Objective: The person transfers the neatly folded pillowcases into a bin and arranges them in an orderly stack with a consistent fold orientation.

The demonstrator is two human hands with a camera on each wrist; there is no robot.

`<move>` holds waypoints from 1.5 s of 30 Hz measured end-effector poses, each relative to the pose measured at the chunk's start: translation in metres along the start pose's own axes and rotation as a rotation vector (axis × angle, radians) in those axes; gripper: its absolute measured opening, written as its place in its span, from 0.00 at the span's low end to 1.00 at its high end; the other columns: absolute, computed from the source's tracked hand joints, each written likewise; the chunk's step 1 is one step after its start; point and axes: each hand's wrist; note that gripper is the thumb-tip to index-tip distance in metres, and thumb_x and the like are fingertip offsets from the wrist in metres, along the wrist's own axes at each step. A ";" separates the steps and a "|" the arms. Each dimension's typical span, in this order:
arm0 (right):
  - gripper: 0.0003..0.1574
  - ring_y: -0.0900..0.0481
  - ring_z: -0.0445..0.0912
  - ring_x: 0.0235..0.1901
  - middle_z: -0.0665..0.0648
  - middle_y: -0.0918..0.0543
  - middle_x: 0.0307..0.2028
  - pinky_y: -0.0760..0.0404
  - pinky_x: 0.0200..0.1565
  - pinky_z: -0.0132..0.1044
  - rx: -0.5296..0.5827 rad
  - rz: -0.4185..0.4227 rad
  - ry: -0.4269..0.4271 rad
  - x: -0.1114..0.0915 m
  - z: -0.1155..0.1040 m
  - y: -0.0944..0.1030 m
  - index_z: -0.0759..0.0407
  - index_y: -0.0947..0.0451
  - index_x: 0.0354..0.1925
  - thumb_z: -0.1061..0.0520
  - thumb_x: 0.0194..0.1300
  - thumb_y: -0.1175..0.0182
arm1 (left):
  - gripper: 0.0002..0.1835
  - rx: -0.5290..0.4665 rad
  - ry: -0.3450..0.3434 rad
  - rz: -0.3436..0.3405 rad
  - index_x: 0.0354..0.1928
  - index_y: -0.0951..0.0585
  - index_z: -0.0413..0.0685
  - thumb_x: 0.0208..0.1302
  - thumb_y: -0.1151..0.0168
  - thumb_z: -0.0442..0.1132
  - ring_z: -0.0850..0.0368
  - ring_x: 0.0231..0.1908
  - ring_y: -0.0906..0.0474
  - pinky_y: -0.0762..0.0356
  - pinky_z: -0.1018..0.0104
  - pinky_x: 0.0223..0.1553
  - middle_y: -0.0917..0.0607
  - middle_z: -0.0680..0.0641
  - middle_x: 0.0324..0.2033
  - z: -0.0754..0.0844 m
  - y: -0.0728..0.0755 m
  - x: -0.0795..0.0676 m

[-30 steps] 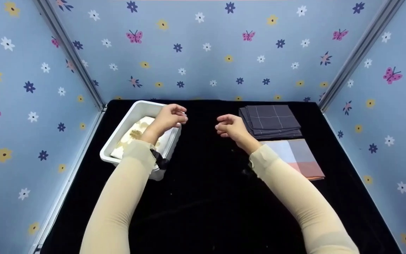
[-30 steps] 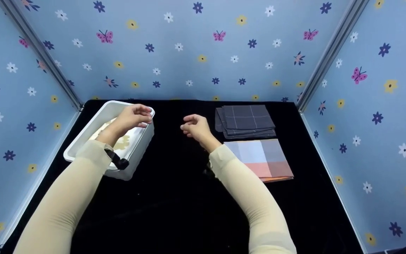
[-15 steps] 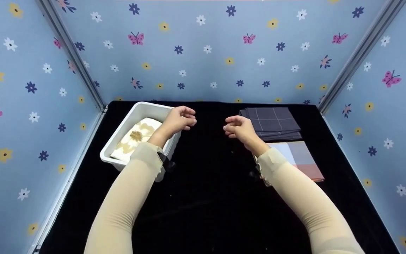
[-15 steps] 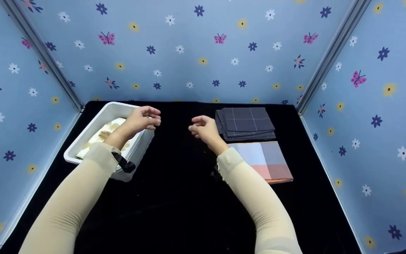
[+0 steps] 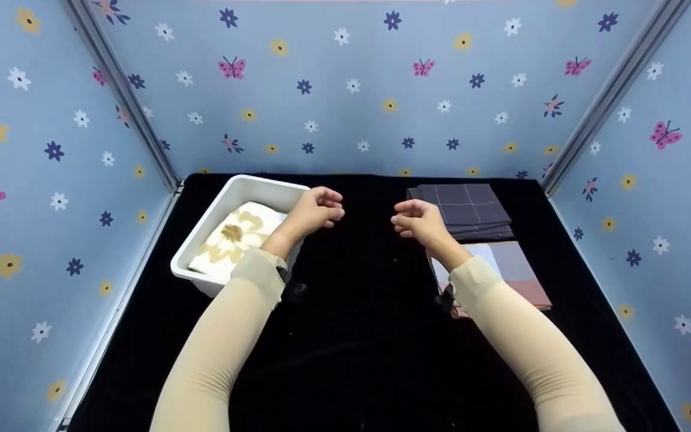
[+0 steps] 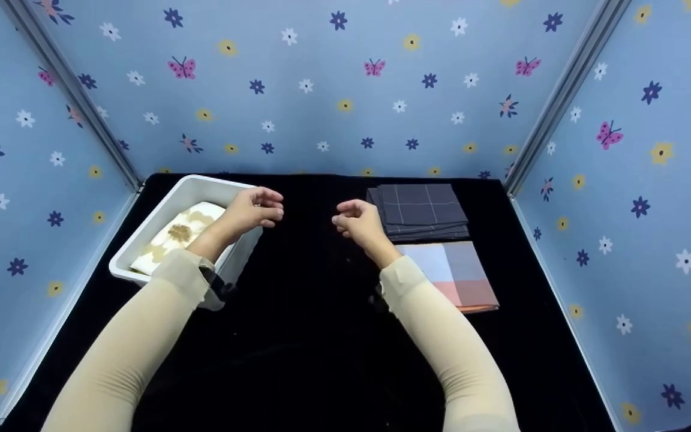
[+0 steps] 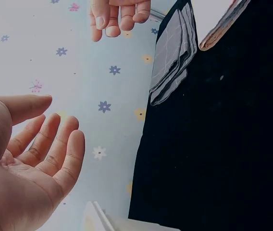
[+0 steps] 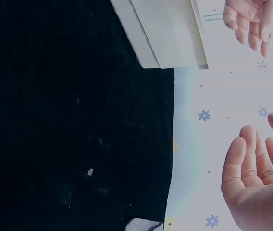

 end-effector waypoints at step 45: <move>0.16 0.14 0.38 0.28 0.46 0.14 0.30 0.13 0.33 0.30 -0.063 0.105 0.030 -0.026 0.051 0.042 0.72 0.18 0.53 0.68 0.68 0.31 | 0.17 0.030 -0.013 -0.028 0.55 0.17 0.29 0.65 0.30 0.26 0.62 0.33 0.18 0.17 0.70 0.34 0.13 0.47 0.38 -0.072 -0.072 -0.014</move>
Point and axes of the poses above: each hand's wrist, its own x-axis towards the middle knuckle, its own y-axis out of the back of the hand, z = x × y
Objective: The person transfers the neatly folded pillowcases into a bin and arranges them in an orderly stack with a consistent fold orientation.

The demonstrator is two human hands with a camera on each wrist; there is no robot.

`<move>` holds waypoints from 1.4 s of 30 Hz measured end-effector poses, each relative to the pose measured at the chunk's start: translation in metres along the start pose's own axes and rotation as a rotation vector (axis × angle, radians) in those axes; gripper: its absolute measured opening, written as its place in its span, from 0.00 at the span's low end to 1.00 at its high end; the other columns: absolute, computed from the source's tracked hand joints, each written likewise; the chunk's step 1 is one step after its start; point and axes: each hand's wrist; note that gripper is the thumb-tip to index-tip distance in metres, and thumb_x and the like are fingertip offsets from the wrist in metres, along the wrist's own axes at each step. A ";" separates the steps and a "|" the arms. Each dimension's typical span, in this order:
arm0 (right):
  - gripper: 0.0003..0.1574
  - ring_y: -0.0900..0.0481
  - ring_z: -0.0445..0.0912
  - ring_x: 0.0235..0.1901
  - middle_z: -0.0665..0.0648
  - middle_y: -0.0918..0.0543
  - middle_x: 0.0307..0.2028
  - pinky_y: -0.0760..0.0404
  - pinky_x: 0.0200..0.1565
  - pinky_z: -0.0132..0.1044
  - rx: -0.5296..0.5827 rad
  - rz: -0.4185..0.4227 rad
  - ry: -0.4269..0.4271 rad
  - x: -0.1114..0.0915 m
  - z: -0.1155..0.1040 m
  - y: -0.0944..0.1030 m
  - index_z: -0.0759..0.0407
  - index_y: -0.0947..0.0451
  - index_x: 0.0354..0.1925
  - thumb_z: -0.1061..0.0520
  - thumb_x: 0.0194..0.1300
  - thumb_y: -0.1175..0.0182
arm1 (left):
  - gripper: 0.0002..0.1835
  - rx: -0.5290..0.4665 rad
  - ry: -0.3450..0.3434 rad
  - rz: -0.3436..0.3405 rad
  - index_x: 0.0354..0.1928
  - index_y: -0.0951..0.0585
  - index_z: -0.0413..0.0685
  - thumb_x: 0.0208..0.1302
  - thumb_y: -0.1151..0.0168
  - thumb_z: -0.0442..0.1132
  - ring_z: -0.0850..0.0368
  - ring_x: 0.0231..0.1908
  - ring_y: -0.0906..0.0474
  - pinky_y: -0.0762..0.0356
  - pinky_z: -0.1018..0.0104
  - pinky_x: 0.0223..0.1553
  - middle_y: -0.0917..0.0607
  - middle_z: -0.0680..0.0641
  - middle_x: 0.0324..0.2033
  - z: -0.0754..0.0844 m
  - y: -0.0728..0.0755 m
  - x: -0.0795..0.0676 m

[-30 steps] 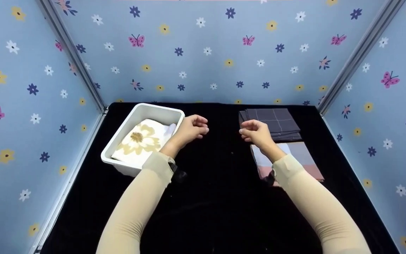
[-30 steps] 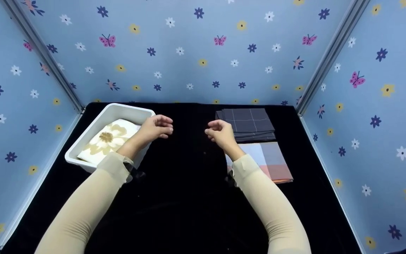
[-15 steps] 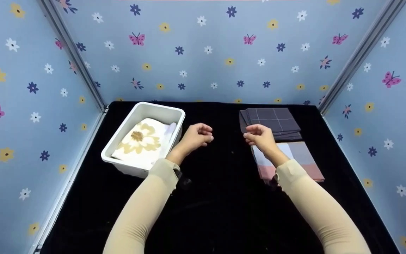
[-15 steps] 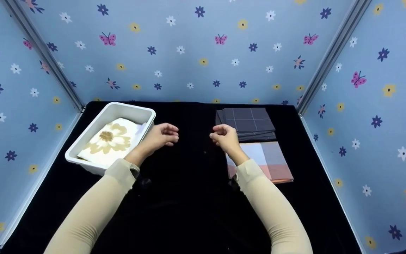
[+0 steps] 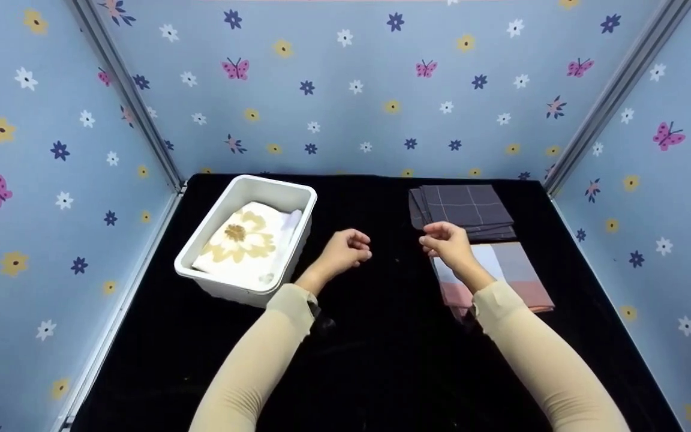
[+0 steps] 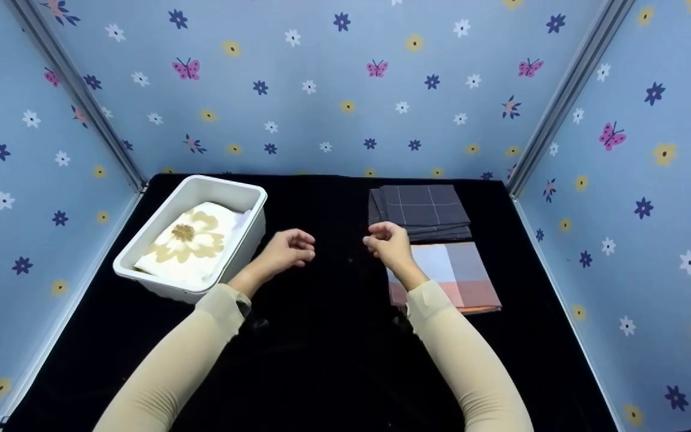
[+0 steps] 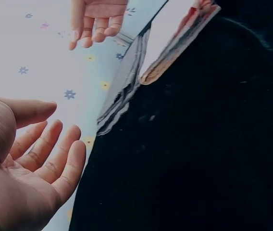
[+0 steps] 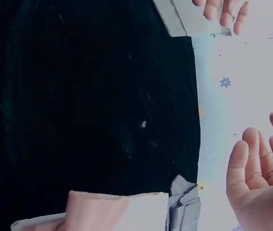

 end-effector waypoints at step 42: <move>0.19 0.15 0.35 0.28 0.50 0.12 0.32 0.12 0.35 0.31 -0.148 0.144 -0.020 -0.019 0.030 0.086 0.76 0.20 0.55 0.66 0.70 0.31 | 0.22 -0.121 0.038 -0.013 0.59 0.19 0.27 0.64 0.27 0.27 0.58 0.40 0.17 0.08 0.51 0.45 0.12 0.31 0.52 -0.026 -0.092 0.018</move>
Point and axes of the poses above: each hand's wrist, its own x-axis towards the middle knuckle, its own y-axis out of the back of the hand, z = x × y
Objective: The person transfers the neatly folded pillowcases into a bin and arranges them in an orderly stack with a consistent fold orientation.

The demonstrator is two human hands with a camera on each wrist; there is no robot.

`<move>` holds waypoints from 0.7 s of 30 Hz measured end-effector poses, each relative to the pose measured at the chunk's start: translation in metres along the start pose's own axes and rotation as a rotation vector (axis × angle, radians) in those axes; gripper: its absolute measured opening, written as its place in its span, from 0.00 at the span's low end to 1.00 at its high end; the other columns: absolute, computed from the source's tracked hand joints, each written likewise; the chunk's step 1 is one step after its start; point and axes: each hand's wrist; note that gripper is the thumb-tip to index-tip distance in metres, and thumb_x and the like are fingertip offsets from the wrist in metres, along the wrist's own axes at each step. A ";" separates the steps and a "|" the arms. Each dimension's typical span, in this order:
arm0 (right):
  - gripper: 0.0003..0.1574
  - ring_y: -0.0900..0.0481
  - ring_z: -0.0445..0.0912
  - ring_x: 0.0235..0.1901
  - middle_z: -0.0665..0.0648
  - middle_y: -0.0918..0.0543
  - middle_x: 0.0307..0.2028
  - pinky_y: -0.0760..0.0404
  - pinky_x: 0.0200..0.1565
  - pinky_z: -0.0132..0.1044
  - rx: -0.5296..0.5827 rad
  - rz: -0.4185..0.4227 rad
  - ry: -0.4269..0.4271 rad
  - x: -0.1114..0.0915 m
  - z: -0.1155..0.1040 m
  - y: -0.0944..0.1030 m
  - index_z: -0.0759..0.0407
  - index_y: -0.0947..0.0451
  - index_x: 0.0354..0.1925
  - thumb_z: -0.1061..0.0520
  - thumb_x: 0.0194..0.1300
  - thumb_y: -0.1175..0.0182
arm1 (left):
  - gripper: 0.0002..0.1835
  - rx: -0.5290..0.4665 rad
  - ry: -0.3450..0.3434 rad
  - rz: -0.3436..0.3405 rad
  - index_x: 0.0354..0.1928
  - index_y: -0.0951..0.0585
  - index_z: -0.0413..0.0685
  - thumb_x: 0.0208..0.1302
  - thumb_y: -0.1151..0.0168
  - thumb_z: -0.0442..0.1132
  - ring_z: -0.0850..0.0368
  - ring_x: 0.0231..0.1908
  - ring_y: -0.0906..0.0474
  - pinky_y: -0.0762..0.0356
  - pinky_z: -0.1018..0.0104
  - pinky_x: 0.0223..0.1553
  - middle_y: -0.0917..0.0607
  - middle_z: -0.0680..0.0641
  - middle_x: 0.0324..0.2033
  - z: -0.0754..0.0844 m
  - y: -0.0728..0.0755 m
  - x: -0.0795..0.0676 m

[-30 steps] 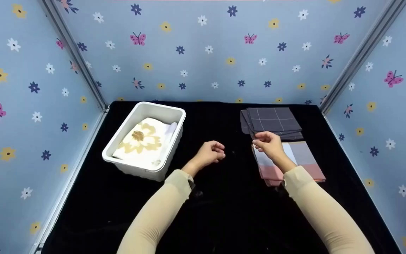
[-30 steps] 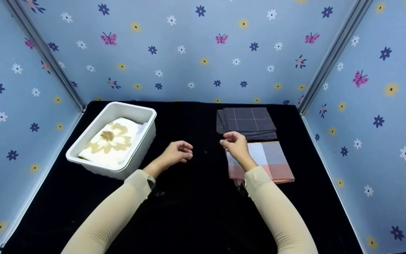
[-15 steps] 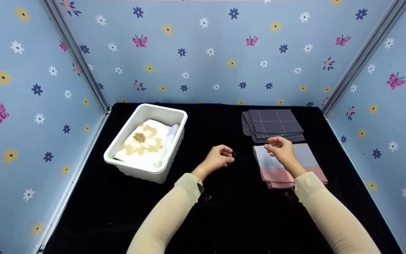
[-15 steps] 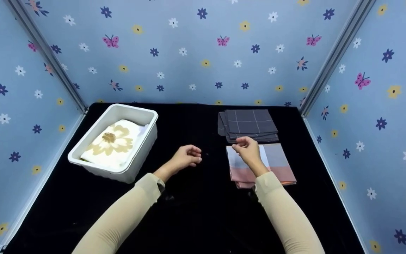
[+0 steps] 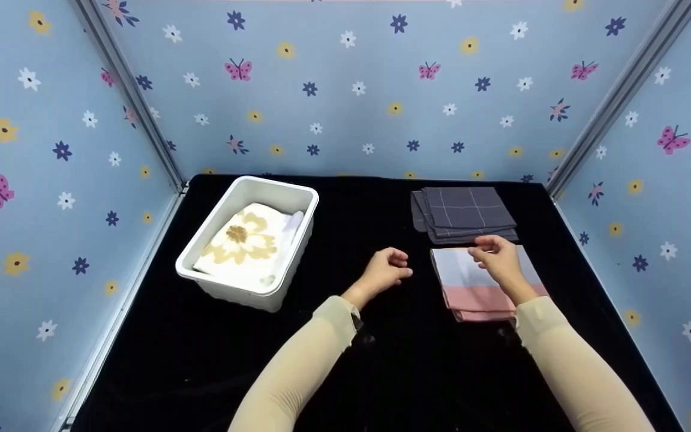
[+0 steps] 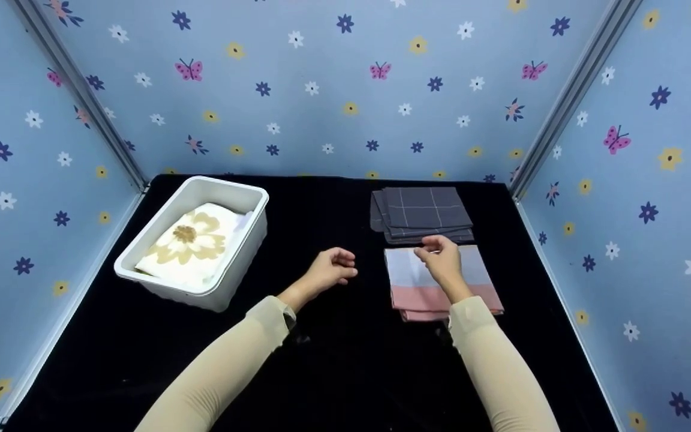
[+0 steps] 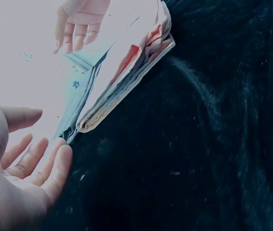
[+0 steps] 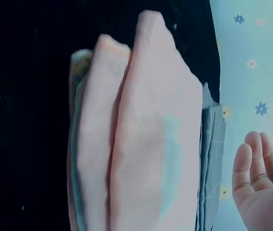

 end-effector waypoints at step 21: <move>0.26 0.17 0.30 0.27 0.44 0.16 0.30 0.12 0.34 0.28 -0.087 0.084 0.009 0.003 0.040 0.046 0.80 0.23 0.59 0.65 0.70 0.29 | 0.23 -0.001 -0.027 0.036 0.59 0.20 0.28 0.62 0.27 0.27 0.58 0.33 0.19 0.11 0.64 0.36 0.13 0.33 0.53 -0.003 -0.039 0.007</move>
Point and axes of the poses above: each hand's wrist, its own x-axis towards the middle knuckle, its own y-axis out of the back of the hand, z = x × y
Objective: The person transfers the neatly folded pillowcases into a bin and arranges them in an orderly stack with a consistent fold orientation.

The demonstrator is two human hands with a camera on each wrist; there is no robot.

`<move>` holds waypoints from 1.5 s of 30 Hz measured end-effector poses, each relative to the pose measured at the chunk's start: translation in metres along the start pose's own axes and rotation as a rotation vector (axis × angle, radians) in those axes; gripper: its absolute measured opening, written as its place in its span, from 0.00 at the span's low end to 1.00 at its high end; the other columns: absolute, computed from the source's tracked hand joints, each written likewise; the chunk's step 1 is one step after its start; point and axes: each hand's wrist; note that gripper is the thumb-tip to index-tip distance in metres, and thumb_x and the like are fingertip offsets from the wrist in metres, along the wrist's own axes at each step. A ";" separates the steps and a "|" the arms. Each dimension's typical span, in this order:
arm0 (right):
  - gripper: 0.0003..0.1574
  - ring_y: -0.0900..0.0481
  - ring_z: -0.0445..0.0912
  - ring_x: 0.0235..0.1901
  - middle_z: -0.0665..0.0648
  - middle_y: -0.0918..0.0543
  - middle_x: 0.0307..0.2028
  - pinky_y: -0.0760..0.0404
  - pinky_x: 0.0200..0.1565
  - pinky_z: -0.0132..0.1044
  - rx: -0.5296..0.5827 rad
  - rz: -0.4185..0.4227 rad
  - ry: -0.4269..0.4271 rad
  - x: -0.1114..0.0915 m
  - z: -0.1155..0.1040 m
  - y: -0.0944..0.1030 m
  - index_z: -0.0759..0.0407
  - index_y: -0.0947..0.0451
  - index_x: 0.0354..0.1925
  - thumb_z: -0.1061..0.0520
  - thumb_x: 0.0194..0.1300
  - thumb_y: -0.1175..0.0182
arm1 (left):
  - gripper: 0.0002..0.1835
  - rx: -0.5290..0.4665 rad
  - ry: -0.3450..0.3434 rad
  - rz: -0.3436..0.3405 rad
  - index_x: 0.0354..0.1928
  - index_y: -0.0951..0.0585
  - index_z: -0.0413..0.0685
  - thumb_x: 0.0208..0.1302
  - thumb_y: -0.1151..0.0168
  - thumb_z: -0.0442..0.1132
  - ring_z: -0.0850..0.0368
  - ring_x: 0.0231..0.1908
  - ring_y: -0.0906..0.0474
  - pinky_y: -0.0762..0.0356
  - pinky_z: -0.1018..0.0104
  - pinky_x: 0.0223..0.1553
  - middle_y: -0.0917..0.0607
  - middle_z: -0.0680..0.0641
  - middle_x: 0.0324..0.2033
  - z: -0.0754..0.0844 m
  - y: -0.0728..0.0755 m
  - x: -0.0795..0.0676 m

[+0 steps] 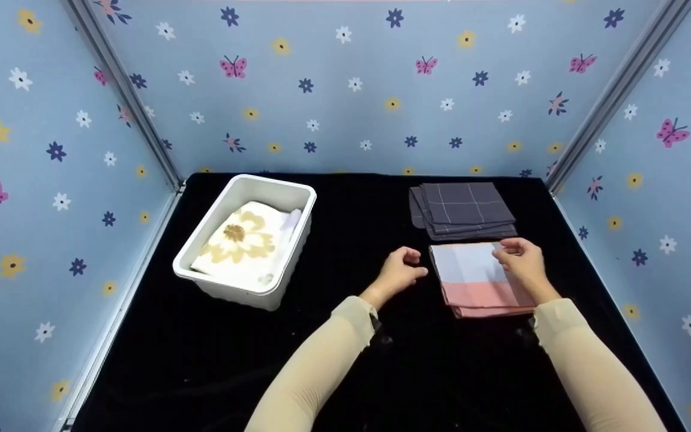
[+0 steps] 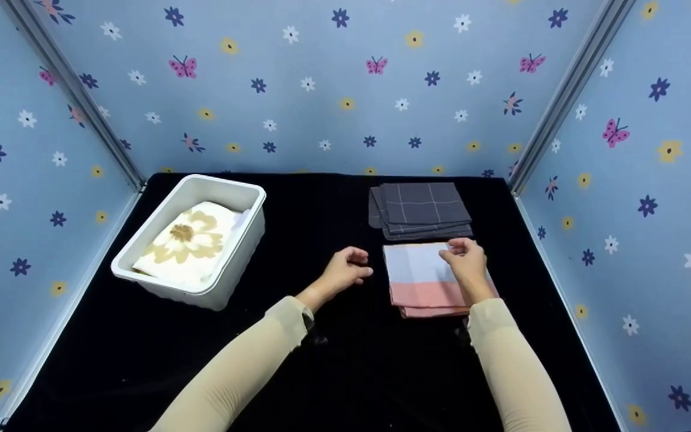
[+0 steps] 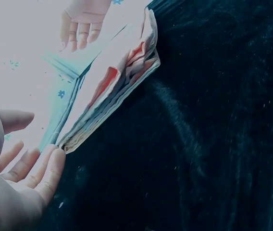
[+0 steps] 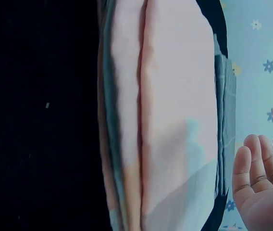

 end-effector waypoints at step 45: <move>0.50 0.26 0.73 0.67 0.83 0.27 0.68 0.27 0.70 0.65 -0.373 -0.022 -0.145 -0.004 0.059 0.045 0.76 0.36 0.76 0.51 0.70 0.27 | 0.35 0.094 0.014 0.021 0.66 0.25 0.33 0.55 0.25 0.28 0.51 0.45 0.14 0.15 0.63 0.53 0.13 0.35 0.54 -0.021 -0.069 -0.010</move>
Point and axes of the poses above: each hand's wrist, its own x-axis towards the middle knuckle, its own y-axis out of the back of the hand, z = x × y
